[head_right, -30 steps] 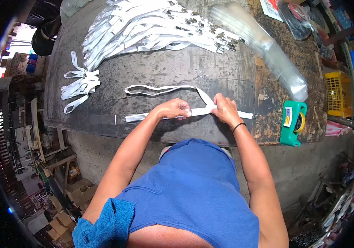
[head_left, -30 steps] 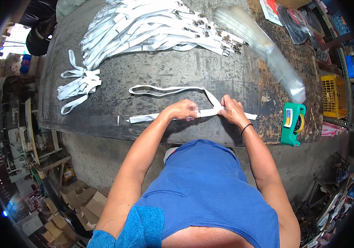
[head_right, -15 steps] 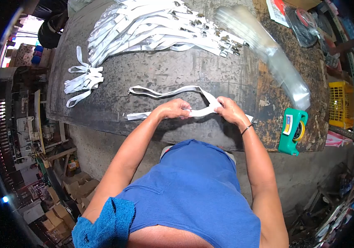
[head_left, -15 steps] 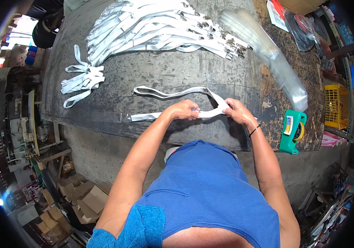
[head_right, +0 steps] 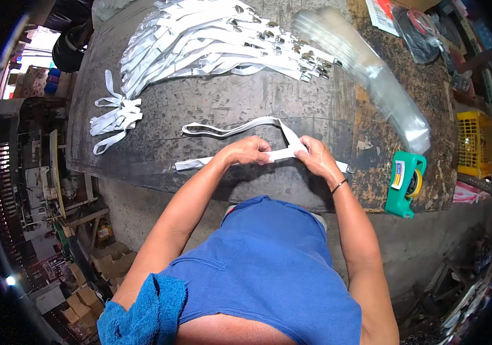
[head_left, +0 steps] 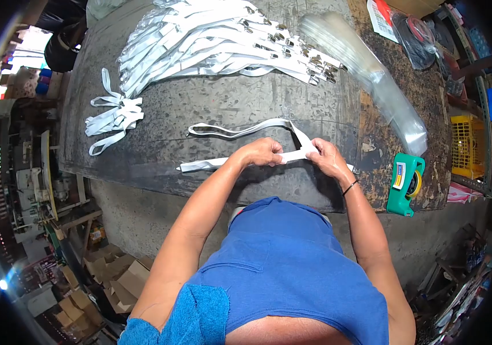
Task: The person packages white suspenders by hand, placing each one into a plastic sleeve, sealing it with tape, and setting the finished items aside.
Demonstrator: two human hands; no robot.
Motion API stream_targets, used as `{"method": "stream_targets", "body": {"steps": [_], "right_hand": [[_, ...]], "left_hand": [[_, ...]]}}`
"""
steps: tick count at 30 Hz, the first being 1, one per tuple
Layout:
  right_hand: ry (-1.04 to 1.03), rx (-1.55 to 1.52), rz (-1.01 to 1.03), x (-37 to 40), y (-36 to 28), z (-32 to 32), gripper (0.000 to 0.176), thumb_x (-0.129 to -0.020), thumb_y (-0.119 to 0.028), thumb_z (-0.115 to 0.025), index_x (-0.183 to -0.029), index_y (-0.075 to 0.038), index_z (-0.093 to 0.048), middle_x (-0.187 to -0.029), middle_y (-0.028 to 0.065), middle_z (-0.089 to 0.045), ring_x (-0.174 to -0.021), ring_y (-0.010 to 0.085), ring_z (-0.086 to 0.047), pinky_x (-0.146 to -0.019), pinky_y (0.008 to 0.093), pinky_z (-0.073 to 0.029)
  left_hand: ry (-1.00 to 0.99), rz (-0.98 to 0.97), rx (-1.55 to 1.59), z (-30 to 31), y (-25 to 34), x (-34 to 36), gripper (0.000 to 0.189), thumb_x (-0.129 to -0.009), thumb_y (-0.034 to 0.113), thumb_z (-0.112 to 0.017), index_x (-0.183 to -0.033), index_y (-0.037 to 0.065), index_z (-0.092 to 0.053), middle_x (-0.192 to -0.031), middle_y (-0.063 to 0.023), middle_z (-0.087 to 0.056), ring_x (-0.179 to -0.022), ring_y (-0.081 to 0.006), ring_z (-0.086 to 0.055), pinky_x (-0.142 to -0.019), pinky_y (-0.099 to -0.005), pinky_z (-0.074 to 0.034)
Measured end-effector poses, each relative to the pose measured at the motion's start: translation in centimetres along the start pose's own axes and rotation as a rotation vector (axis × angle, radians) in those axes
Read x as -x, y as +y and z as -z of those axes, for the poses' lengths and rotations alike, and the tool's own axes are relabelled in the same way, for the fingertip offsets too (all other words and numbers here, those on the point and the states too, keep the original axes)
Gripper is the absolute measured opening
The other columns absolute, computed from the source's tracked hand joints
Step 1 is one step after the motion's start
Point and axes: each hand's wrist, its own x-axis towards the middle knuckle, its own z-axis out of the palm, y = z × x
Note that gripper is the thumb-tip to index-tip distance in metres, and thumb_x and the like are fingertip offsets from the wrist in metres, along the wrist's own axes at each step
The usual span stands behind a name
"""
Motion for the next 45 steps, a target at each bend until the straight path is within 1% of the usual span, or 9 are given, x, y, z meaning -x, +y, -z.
{"method": "stream_targets", "body": {"steps": [10,12,22,24,28,31,36,42,45], "right_hand": [[-0.102,-0.165,-0.007,-0.5,2.0,-0.3,0.021,-0.089,-0.015,-0.057,-0.102,0.001,-0.065,-0.075,0.0020,-0.058,-0.069,0.0117,-0.051,-0.063,0.0301,-0.042],[-0.136,-0.196,-0.054,-0.5,2.1,0.0,0.020,-0.092,-0.011,-0.058,-0.104,0.003,-0.064,-0.087,-0.0017,-0.062,-0.076,0.0068,-0.052,-0.067,0.0251,-0.043],[-0.066,-0.222,-0.095,-0.6,2.6,-0.5,0.022,-0.091,-0.009,-0.059,-0.108,0.004,-0.065,-0.087,-0.0007,-0.064,-0.076,0.0073,-0.054,-0.067,0.0244,-0.044],[-0.030,-0.245,-0.053,-0.5,2.7,-0.6,0.021,-0.089,-0.011,-0.061,-0.103,0.001,-0.067,-0.077,-0.0025,-0.059,-0.069,0.0071,-0.050,-0.061,0.0263,-0.041],[-0.017,-0.263,-0.066,-0.1,2.5,-0.4,0.021,-0.089,-0.012,-0.061,-0.105,0.001,-0.067,-0.077,-0.0025,-0.059,-0.069,0.0070,-0.050,-0.061,0.0260,-0.041],[-0.035,-0.240,-0.087,0.0,2.8,-0.2,0.023,-0.092,-0.010,-0.060,-0.110,0.004,-0.065,-0.087,-0.0022,-0.062,-0.074,0.0060,-0.052,-0.066,0.0231,-0.043],[0.000,-0.252,-0.068,-0.3,3.4,-0.4,0.024,-0.092,-0.010,-0.060,-0.111,0.004,-0.065,-0.089,-0.0016,-0.063,-0.076,0.0061,-0.053,-0.068,0.0233,-0.044],[0.045,-0.247,-0.045,-0.3,3.6,-0.5,0.024,-0.089,-0.013,-0.061,-0.108,0.002,-0.066,-0.084,0.0004,-0.065,-0.075,0.0082,-0.056,-0.068,0.0267,-0.046],[0.043,-0.276,-0.048,-0.5,3.8,-0.5,0.024,-0.089,-0.013,-0.061,-0.108,0.002,-0.066,-0.084,0.0002,-0.065,-0.076,0.0083,-0.056,-0.069,0.0267,-0.046]], "left_hand": [[-0.100,-0.082,0.078,-1.1,0.9,-2.4,0.018,-0.086,0.018,-0.070,-0.089,0.000,-0.071,-0.078,-0.0041,-0.071,-0.071,-0.0119,-0.064,-0.068,-0.0291,-0.048],[-0.096,-0.058,0.126,-1.2,1.0,-2.5,0.017,-0.086,0.016,-0.070,-0.090,-0.001,-0.071,-0.078,-0.0045,-0.070,-0.071,-0.0118,-0.064,-0.068,-0.0286,-0.048],[-0.017,-0.076,0.240,-2.6,1.0,-4.0,0.015,-0.085,0.015,-0.071,-0.086,0.000,-0.071,-0.076,-0.0044,-0.069,-0.069,-0.0118,-0.062,-0.066,-0.0300,-0.048],[-0.023,-0.054,0.308,-2.8,1.2,-3.9,0.015,-0.086,0.016,-0.071,-0.086,0.001,-0.071,-0.076,-0.0036,-0.069,-0.070,-0.0110,-0.061,-0.066,-0.0298,-0.048],[-0.034,-0.041,0.361,-2.7,1.5,-3.4,0.019,-0.088,0.020,-0.070,-0.086,0.001,-0.072,-0.077,-0.0025,-0.069,-0.072,-0.0102,-0.061,-0.066,-0.0289,-0.047],[-0.036,0.035,0.421,-2.5,0.8,-3.3,0.019,-0.092,0.023,-0.067,-0.089,0.004,-0.072,-0.079,0.0004,-0.068,-0.071,-0.0075,-0.058,-0.066,-0.0244,-0.044],[-0.028,0.071,0.104,-1.7,0.8,-3.1,0.019,-0.092,0.024,-0.067,-0.091,0.006,-0.071,-0.079,0.0068,-0.063,-0.072,-0.0050,-0.050,-0.066,-0.0239,-0.042],[0.115,-0.125,0.298,-3.1,0.0,-3.5,0.018,-0.088,0.019,-0.067,-0.091,0.002,-0.072,-0.078,0.0013,-0.066,-0.072,-0.0085,-0.055,-0.067,-0.0290,-0.046],[0.149,-0.024,0.322,-2.7,0.5,-3.0,0.019,-0.092,0.021,-0.067,-0.096,0.004,-0.072,-0.084,0.0037,-0.067,-0.073,-0.0048,-0.054,-0.064,-0.0241,-0.043]]}}
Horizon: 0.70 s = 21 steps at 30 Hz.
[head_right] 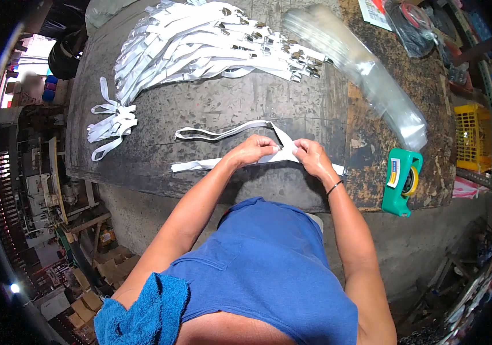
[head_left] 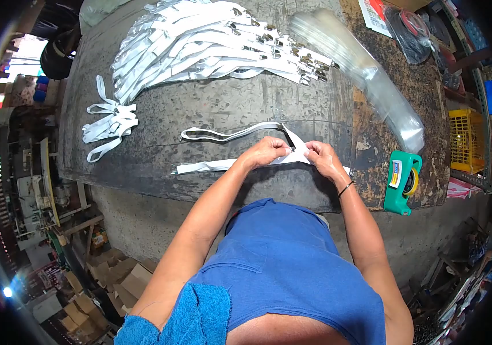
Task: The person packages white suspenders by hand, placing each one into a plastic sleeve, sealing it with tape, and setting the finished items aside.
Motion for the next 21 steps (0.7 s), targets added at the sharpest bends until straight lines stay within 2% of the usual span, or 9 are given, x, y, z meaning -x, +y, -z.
{"method": "stream_targets", "body": {"steps": [4,6,9,13,15,21], "right_hand": [[-0.039,0.031,-0.030,0.0,-0.3,0.1,0.024,-0.093,-0.009,-0.060,-0.112,0.004,-0.064,-0.093,-0.0001,-0.065,-0.080,0.0068,-0.055,-0.072,0.0235,-0.045],[0.005,0.008,0.010,0.0,-0.1,0.0,0.023,-0.089,-0.013,-0.061,-0.107,0.001,-0.066,-0.082,-0.0012,-0.064,-0.070,0.0070,-0.054,-0.063,0.0257,-0.045],[0.003,0.000,0.005,-0.1,0.0,0.1,0.023,-0.089,-0.013,-0.061,-0.107,0.001,-0.066,-0.080,-0.0021,-0.063,-0.067,0.0064,-0.052,-0.060,0.0252,-0.044],[0.014,0.001,0.001,0.0,-0.2,0.1,0.022,-0.090,-0.013,-0.061,-0.106,0.001,-0.066,-0.079,-0.0024,-0.062,-0.067,0.0064,-0.052,-0.060,0.0251,-0.043],[0.014,0.008,0.009,-0.1,0.2,0.1,0.021,-0.090,-0.013,-0.061,-0.106,0.001,-0.067,-0.078,-0.0022,-0.062,-0.067,0.0064,-0.052,-0.060,0.0252,-0.043],[0.031,0.006,0.007,0.0,-0.1,0.1,0.022,-0.089,-0.012,-0.062,-0.107,0.001,-0.067,-0.078,-0.0028,-0.061,-0.067,0.0060,-0.051,-0.060,0.0251,-0.043]], "left_hand": [[0.031,0.025,0.007,-0.6,0.2,0.1,0.019,-0.092,0.021,-0.067,-0.096,0.004,-0.073,-0.083,0.0032,-0.067,-0.073,-0.0048,-0.054,-0.063,-0.0241,-0.043],[0.027,0.006,-0.003,-0.9,0.2,-0.1,0.019,-0.092,0.021,-0.067,-0.095,0.004,-0.073,-0.081,0.0036,-0.066,-0.072,-0.0046,-0.054,-0.062,-0.0240,-0.043],[0.038,0.030,0.010,-1.3,0.6,-0.2,0.019,-0.092,0.021,-0.066,-0.093,0.003,-0.073,-0.079,0.0041,-0.066,-0.071,-0.0048,-0.054,-0.063,-0.0239,-0.043],[0.046,0.035,0.012,-1.6,0.5,-0.5,0.020,-0.092,0.021,-0.066,-0.095,0.003,-0.073,-0.080,0.0041,-0.066,-0.070,-0.0047,-0.054,-0.063,-0.0241,-0.043],[0.072,0.028,0.042,-1.8,0.6,-0.5,0.024,-0.091,0.023,-0.065,-0.095,0.001,-0.074,-0.077,0.0001,-0.067,-0.069,-0.0075,-0.055,-0.063,-0.0273,-0.045],[0.078,0.051,0.049,-1.9,1.2,-0.1,0.023,-0.090,0.022,-0.065,-0.095,0.001,-0.074,-0.077,0.0001,-0.067,-0.069,-0.0077,-0.055,-0.063,-0.0275,-0.046]]}}
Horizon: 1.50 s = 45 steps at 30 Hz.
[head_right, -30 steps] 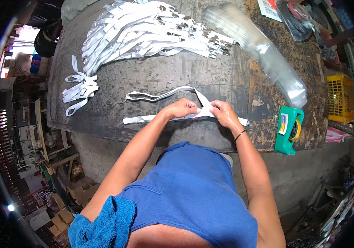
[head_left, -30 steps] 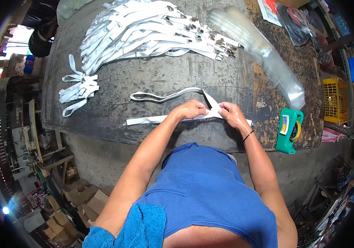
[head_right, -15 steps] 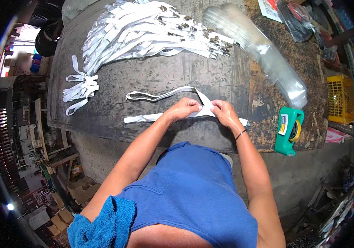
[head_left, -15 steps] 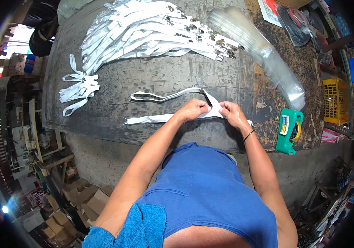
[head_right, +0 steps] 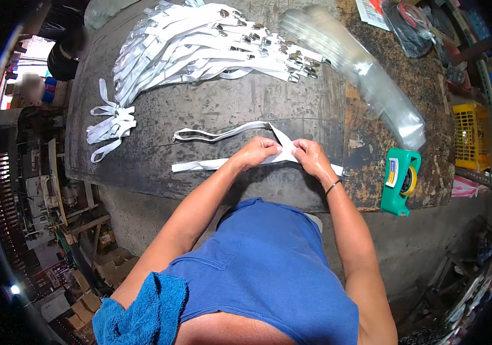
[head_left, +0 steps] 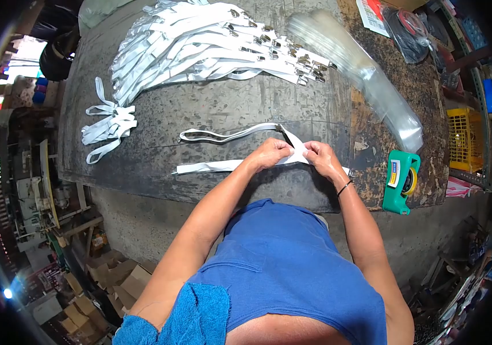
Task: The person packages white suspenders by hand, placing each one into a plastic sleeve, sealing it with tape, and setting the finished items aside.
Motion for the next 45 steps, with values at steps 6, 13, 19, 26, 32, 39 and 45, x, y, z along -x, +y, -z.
{"method": "stream_targets", "body": {"steps": [6,13,19,26,32,39,45], "right_hand": [[0.035,0.206,0.101,-0.2,0.8,-0.3,0.031,-0.090,-0.021,-0.062,-0.113,0.000,-0.067,-0.087,0.0127,-0.069,-0.079,0.0240,-0.066,-0.070,0.0359,-0.049],[0.196,0.606,0.142,1.1,0.3,-2.0,0.036,-0.086,-0.026,-0.066,-0.116,-0.006,-0.066,-0.099,0.0150,-0.063,-0.099,0.0355,-0.061,-0.081,0.0489,-0.042],[0.400,0.701,0.307,0.7,2.6,-3.3,0.047,-0.082,-0.019,-0.067,-0.126,-0.012,-0.055,-0.106,0.0133,-0.063,-0.106,0.0334,-0.059,-0.087,0.0487,-0.039],[0.401,0.764,0.119,0.6,0.1,-3.9,0.046,-0.079,-0.016,-0.072,-0.123,-0.014,-0.057,-0.107,0.0134,-0.059,-0.107,0.0354,-0.057,-0.086,0.0499,-0.042],[0.386,0.878,-0.015,0.5,-0.7,-3.8,0.046,-0.078,-0.018,-0.074,-0.121,-0.016,-0.058,-0.109,0.0122,-0.059,-0.109,0.0361,-0.056,-0.090,0.0530,-0.041],[0.483,0.940,-0.035,0.5,-1.1,-4.7,0.047,-0.076,-0.020,-0.076,-0.120,-0.019,-0.060,-0.114,0.0130,-0.057,-0.111,0.0379,-0.053,-0.092,0.0528,-0.042],[0.470,0.939,-0.119,0.0,-0.8,-4.3,0.049,-0.074,-0.023,-0.076,-0.120,-0.020,-0.060,-0.116,0.0129,-0.057,-0.114,0.0381,-0.052,-0.094,0.0518,-0.042]], "left_hand": [[0.018,-0.043,-0.080,-0.5,-1.1,-1.3,0.024,-0.091,0.022,-0.065,-0.097,0.001,-0.074,-0.080,0.0008,-0.067,-0.070,-0.0079,-0.055,-0.062,-0.0277,-0.045],[0.198,-0.066,-0.183,-2.1,-0.6,-0.6,0.023,-0.087,0.020,-0.063,-0.090,-0.002,-0.072,-0.074,-0.0119,-0.069,-0.068,-0.0236,-0.064,-0.066,-0.0375,-0.049],[0.636,-0.652,-0.649,0.5,-3.8,4.0,0.043,-0.086,0.021,-0.067,-0.124,0.003,-0.058,-0.126,-0.0210,-0.055,-0.118,-0.0393,-0.052,-0.099,-0.0461,-0.043],[0.694,-0.453,-1.071,6.4,-11.9,14.1,0.064,-0.091,0.037,-0.063,-0.146,0.011,-0.042,-0.152,-0.0174,-0.036,-0.142,-0.0382,-0.031,-0.114,-0.0570,-0.026],[0.438,-0.354,-1.205,9.6,-13.8,14.9,0.069,-0.095,0.050,-0.052,-0.152,0.016,-0.033,-0.159,-0.0134,-0.028,-0.146,-0.0371,-0.023,-0.115,-0.0596,-0.020],[0.550,-0.338,-1.229,12.1,-16.9,16.6,0.070,-0.096,0.051,-0.049,-0.154,0.017,-0.030,-0.159,-0.0121,-0.027,-0.147,-0.0348,-0.023,-0.116,-0.0592,-0.018],[0.566,-0.168,-1.206,13.5,-16.0,19.0,0.071,-0.096,0.048,-0.052,-0.154,0.013,-0.030,-0.160,-0.0187,-0.022,-0.148,-0.0400,-0.017,-0.116,-0.0611,-0.012]]}}
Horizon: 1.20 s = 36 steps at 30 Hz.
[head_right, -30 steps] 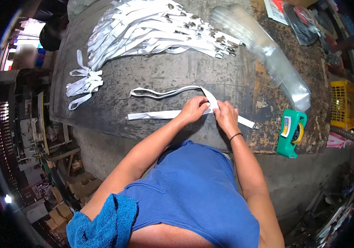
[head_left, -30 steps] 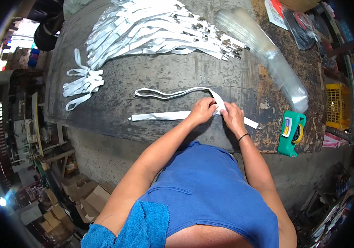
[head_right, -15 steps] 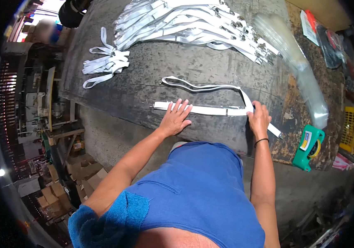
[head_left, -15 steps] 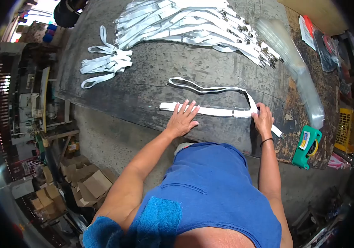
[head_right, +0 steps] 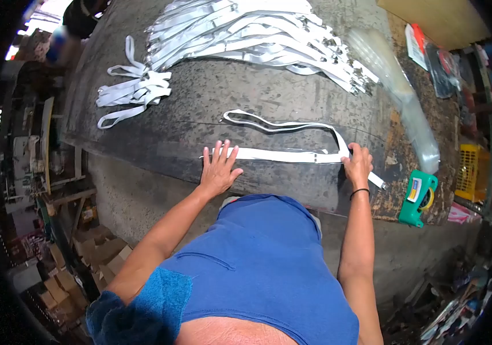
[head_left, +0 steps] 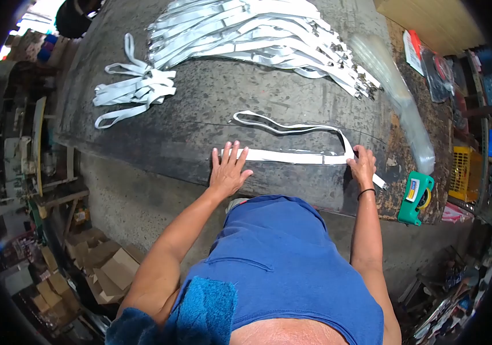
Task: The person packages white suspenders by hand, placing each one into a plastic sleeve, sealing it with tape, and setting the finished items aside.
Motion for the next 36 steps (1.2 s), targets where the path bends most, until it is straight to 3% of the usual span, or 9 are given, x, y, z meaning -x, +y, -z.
{"method": "stream_targets", "body": {"steps": [5,7,8,13,20,23,28,32,36], "right_hand": [[0.000,0.002,0.020,0.2,-0.1,0.4,0.046,-0.074,-0.025,-0.075,-0.117,-0.020,-0.061,-0.113,0.0125,-0.058,-0.112,0.0375,-0.053,-0.092,0.0533,-0.042],[0.003,-0.010,0.027,0.3,-0.2,0.5,0.046,-0.073,-0.025,-0.076,-0.117,-0.019,-0.061,-0.113,0.0120,-0.058,-0.112,0.0373,-0.053,-0.092,0.0530,-0.042],[0.006,-0.012,0.023,0.4,-0.4,0.7,0.046,-0.073,-0.024,-0.076,-0.116,-0.019,-0.061,-0.112,0.0115,-0.058,-0.112,0.0369,-0.053,-0.092,0.0525,-0.041],[0.031,-0.044,0.007,0.6,-0.3,0.3,0.046,-0.073,-0.021,-0.077,-0.116,-0.019,-0.061,-0.111,0.0113,-0.057,-0.111,0.0366,-0.052,-0.092,0.0523,-0.041],[0.025,-0.020,0.041,0.7,-0.4,0.4,0.047,-0.074,-0.020,-0.077,-0.118,-0.020,-0.060,-0.111,0.0110,-0.056,-0.109,0.0365,-0.052,-0.091,0.0513,-0.041],[0.042,-0.023,0.077,0.7,-0.2,0.2,0.047,-0.074,-0.017,-0.077,-0.117,-0.021,-0.061,-0.110,0.0102,-0.056,-0.108,0.0359,-0.052,-0.090,0.0511,-0.042],[0.047,-0.043,0.318,0.1,0.0,0.9,0.042,-0.072,-0.007,-0.078,-0.109,-0.022,-0.067,-0.103,0.0071,-0.057,-0.100,0.0335,-0.053,-0.087,0.0476,-0.042],[0.031,-0.012,0.394,-0.4,0.1,1.1,0.042,-0.071,-0.006,-0.078,-0.109,-0.021,-0.067,-0.101,0.0080,-0.056,-0.098,0.0341,-0.053,-0.087,0.0456,-0.043],[0.031,-0.010,0.381,-0.1,-0.2,1.3,0.042,-0.072,-0.005,-0.077,-0.109,-0.021,-0.067,-0.102,0.0081,-0.057,-0.098,0.0340,-0.053,-0.087,0.0457,-0.043]], "left_hand": [[0.081,-0.231,0.122,1.1,5.4,-4.1,0.071,-0.096,0.051,-0.050,-0.153,0.013,-0.031,-0.160,-0.0175,-0.024,-0.148,-0.0393,-0.018,-0.117,-0.0596,-0.013],[0.019,-0.487,0.144,-0.1,7.4,-5.7,0.072,-0.095,0.054,-0.048,-0.153,0.015,-0.032,-0.161,-0.0127,-0.024,-0.149,-0.0357,-0.018,-0.118,-0.0586,-0.013],[-0.094,-0.420,0.046,-0.9,7.5,-6.1,0.071,-0.097,0.060,-0.037,-0.154,0.019,-0.028,-0.162,-0.0071,-0.022,-0.151,-0.0287,-0.014,-0.120,-0.0562,-0.013],[-0.126,-0.427,0.052,-1.3,7.2,-6.6,0.073,-0.097,0.061,-0.038,-0.155,0.019,-0.027,-0.163,-0.0095,-0.019,-0.151,-0.0312,-0.013,-0.119,-0.0572,-0.013],[0.260,-0.331,0.240,2.4,4.0,-11.8,0.062,-0.087,0.029,-0.067,-0.142,0.010,-0.046,-0.148,-0.0213,-0.040,-0.140,-0.0395,-0.033,-0.114,-0.0585,-0.023],[0.309,-0.406,0.100,1.4,0.1,-15.0,0.049,-0.074,0.007,-0.067,-0.123,0.009,-0.058,-0.108,-0.0118,-0.058,-0.106,-0.0313,-0.055,-0.093,-0.0470,-0.042],[0.236,-0.373,-0.034,3.3,-4.6,-18.2,0.037,-0.076,0.002,-0.064,-0.112,0.009,-0.061,-0.092,-0.0077,-0.056,-0.091,-0.0285,-0.057,-0.081,-0.0411,-0.044],[0.360,-0.492,0.091,4.3,-8.4,-18.6,0.043,-0.078,0.002,-0.060,-0.119,0.015,-0.062,-0.089,-0.0056,-0.054,-0.090,-0.0263,-0.055,-0.080,-0.0402,-0.043],[0.288,-0.562,-0.143,6.2,-9.5,-16.3,0.056,-0.082,0.007,-0.062,-0.134,0.027,-0.056,-0.090,-0.0028,-0.052,-0.085,-0.0237,-0.051,-0.079,-0.0379,-0.041]]}}
